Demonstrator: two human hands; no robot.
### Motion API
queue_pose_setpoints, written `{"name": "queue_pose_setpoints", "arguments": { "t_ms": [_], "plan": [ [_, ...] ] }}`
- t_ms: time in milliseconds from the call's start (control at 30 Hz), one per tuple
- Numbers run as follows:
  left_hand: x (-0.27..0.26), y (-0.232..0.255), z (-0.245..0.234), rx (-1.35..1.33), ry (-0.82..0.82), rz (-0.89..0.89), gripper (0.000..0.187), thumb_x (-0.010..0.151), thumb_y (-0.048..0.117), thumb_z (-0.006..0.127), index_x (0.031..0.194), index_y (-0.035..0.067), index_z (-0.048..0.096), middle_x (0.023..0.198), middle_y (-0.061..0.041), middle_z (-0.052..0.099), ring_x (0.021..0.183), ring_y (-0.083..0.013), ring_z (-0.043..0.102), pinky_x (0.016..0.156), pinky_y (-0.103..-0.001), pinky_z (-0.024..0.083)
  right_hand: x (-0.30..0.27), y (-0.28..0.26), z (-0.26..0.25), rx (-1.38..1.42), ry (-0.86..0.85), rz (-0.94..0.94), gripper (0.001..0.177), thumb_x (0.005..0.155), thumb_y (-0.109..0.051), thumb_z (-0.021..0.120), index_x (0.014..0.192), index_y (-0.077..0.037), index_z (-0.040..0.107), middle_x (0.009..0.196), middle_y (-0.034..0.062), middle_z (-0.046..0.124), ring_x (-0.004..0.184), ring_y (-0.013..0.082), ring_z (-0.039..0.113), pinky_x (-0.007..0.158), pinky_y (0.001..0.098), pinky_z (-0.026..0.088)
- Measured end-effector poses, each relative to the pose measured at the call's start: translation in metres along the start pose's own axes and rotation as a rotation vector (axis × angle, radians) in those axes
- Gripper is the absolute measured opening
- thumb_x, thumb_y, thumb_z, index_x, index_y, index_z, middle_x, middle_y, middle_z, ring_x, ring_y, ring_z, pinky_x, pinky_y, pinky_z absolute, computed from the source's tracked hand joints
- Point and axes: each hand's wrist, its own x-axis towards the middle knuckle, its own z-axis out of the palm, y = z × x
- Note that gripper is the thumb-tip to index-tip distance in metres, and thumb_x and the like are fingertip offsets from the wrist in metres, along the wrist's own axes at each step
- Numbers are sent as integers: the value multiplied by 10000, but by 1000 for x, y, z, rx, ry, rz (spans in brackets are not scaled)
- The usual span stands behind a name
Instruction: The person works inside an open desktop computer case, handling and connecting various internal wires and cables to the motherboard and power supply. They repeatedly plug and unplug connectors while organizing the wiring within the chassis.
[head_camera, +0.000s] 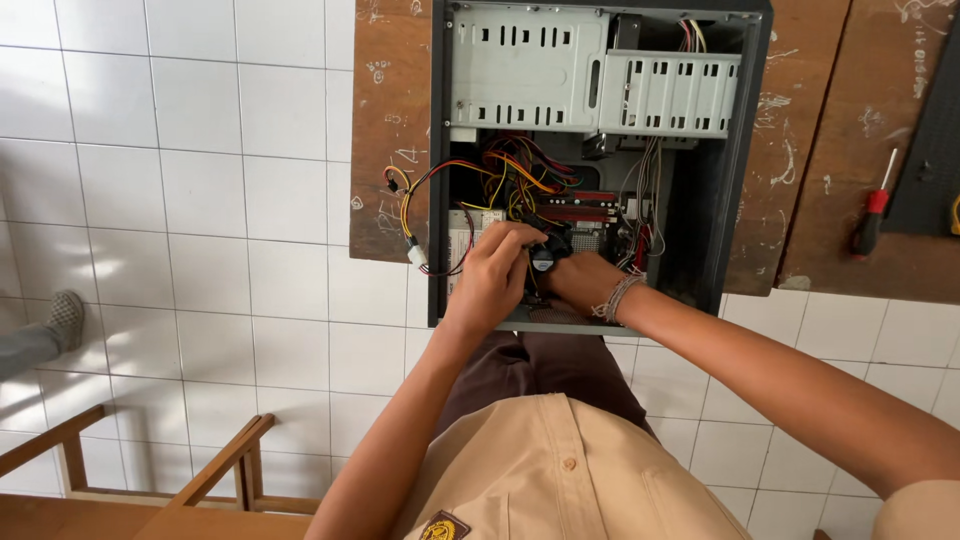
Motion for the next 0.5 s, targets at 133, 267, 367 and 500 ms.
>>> {"name": "queue_pose_setpoints", "arguments": {
  "t_ms": [133,267,367,500],
  "plan": [
    [3,5,-1,-6,-4,0,322,927,-170,501,1078,69,657,975,-90,632,863,-323,644,775,-445,593,-1,4,11,53,-15,6,265,804,-274,770,645,-72,707,573,101,664,509,241,643,489,353,525],
    [2,4,-3,-6,2,8,311,929,-166,509,1082,61,658,987,-90,642,883,-325,655,781,-437,592,4,1,18,-19,-1,23,248,793,-271,785,651,-88,697,579,83,664,523,222,648,502,345,529],
    [4,6,-3,-10,3,12,311,924,-178,507,1078,47,656,977,-100,639,870,-331,652,770,-437,592,6,-2,21,-94,26,18,205,794,-209,772,641,-99,692,561,60,644,518,194,623,494,320,501],
    [2,5,-3,-7,8,8,314,928,-163,505,1079,60,666,980,-79,645,864,-299,652,769,-399,587,9,-1,36,-195,79,-33,191,792,-105,755,610,-118,699,534,24,628,496,166,590,471,292,450]
  ]
}}
